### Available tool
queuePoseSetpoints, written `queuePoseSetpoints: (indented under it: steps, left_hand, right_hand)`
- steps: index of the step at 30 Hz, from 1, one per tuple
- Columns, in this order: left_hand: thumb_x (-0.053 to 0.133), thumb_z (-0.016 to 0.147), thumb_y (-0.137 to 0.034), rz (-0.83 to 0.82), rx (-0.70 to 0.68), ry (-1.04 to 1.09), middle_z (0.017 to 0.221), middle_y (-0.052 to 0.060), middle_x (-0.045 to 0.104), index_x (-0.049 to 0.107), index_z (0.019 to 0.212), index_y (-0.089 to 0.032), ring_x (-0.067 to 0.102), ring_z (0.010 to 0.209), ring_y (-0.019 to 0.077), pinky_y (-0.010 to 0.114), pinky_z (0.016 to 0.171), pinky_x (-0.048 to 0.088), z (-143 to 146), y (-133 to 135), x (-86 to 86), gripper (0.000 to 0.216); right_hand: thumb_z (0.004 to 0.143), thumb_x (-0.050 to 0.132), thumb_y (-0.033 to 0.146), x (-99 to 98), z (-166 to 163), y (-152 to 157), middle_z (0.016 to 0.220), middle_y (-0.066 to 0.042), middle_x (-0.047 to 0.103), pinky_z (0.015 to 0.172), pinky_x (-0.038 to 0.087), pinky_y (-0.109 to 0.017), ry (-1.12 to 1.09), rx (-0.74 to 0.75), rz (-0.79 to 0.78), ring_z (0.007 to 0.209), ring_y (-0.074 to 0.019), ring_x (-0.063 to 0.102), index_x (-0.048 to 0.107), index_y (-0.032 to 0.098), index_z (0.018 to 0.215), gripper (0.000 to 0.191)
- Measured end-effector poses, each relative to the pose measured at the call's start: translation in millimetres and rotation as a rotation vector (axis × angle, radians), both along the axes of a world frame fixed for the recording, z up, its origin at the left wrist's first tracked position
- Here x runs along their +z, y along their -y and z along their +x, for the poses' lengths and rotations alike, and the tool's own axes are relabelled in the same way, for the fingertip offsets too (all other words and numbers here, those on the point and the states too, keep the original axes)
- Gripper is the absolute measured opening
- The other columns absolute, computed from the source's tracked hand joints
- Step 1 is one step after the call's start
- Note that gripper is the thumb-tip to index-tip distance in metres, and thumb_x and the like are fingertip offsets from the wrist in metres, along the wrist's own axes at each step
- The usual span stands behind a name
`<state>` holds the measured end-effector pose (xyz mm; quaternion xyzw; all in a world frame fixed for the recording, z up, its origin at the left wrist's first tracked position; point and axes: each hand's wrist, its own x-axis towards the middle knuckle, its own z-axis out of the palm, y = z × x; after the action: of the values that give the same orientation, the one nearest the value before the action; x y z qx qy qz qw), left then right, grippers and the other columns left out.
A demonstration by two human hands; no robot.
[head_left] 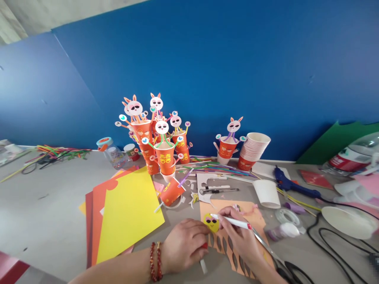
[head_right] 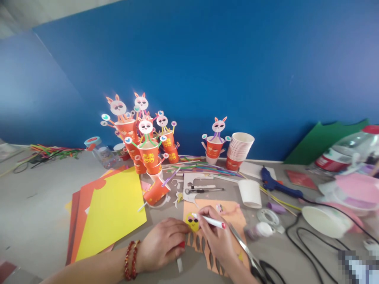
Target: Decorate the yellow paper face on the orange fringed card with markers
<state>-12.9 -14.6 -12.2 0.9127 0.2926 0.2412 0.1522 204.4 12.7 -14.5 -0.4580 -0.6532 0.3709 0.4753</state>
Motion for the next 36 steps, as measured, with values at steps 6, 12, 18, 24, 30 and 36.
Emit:
queuePoseSetpoints:
  steps: [6,12,18,24,30,36]
  left_hand:
    - [0.047,0.1,-0.029,0.017,0.011,0.022,0.121,0.01,0.072,0.057,0.101,-0.02,0.064,0.119,0.0225,0.037,0.104,0.05,1.0,-0.2,-0.7,0.013]
    - [0.042,0.098,-0.025,0.022,0.046,0.173,0.092,0.009,0.07,0.051,0.095,-0.021,0.066,0.087,0.0216,0.033,0.081,0.054,2.6,3.7,12.2,0.01]
    - [0.043,0.097,-0.016,-0.007,0.191,0.335,0.081,0.003,0.064,0.057,0.1,-0.021,0.06,0.069,0.0154,0.024,0.064,0.049,-7.1,12.8,50.9,0.016]
    - [0.052,0.098,-0.015,0.482,0.52,0.35,0.078,0.001,0.067,0.069,0.098,-0.02,0.057,0.066,0.0145,0.026,0.067,0.048,-75.5,-27.4,145.6,0.017]
    - [0.054,0.099,-0.033,0.629,0.967,0.143,0.102,0.006,0.076,0.073,0.118,-0.02,0.067,0.089,0.0213,0.03,0.083,0.051,-151.7,-114.2,209.9,0.029]
    - [0.046,0.1,-0.037,0.56,0.99,-0.019,0.107,0.008,0.077,0.072,0.123,-0.018,0.07,0.094,0.0244,0.03,0.081,0.049,-169.4,-148.0,215.9,0.039]
  right_hand:
    - [0.097,0.057,0.054,-2.5,0.2,0.8,0.07,-0.001,0.06,0.061,0.049,-0.026,-0.015,-0.016,0.009,0.065,-0.0171,0.058,0.061,0.022,0.08,0.036]
    - [0.096,0.056,0.053,-2.2,0.0,-0.8,0.069,-0.001,0.06,0.062,0.049,-0.026,0.022,-0.02,0.022,0.065,-0.0174,0.058,0.061,0.023,0.078,0.036]
    - [0.097,0.054,0.05,-5.7,-0.4,-1.6,0.072,0.0,0.06,0.058,0.046,-0.025,0.026,-0.014,0.004,0.066,-0.0171,0.056,0.061,0.023,0.079,0.033]
    - [0.097,0.053,0.049,-1.9,-1.1,0.9,0.072,-0.001,0.061,0.056,0.045,-0.024,0.028,0.012,-0.015,0.065,-0.0169,0.056,0.058,0.023,0.078,0.032]
    - [0.096,0.055,0.052,2.7,-1.1,1.4,0.075,-0.002,0.063,0.06,0.048,-0.024,0.007,0.029,-0.026,0.069,-0.018,0.06,0.059,0.022,0.079,0.035]
    - [0.098,0.054,0.049,4.0,-0.8,1.7,0.072,-0.001,0.062,0.062,0.047,-0.025,0.029,0.025,-0.01,0.066,-0.0174,0.058,0.058,0.023,0.079,0.033]
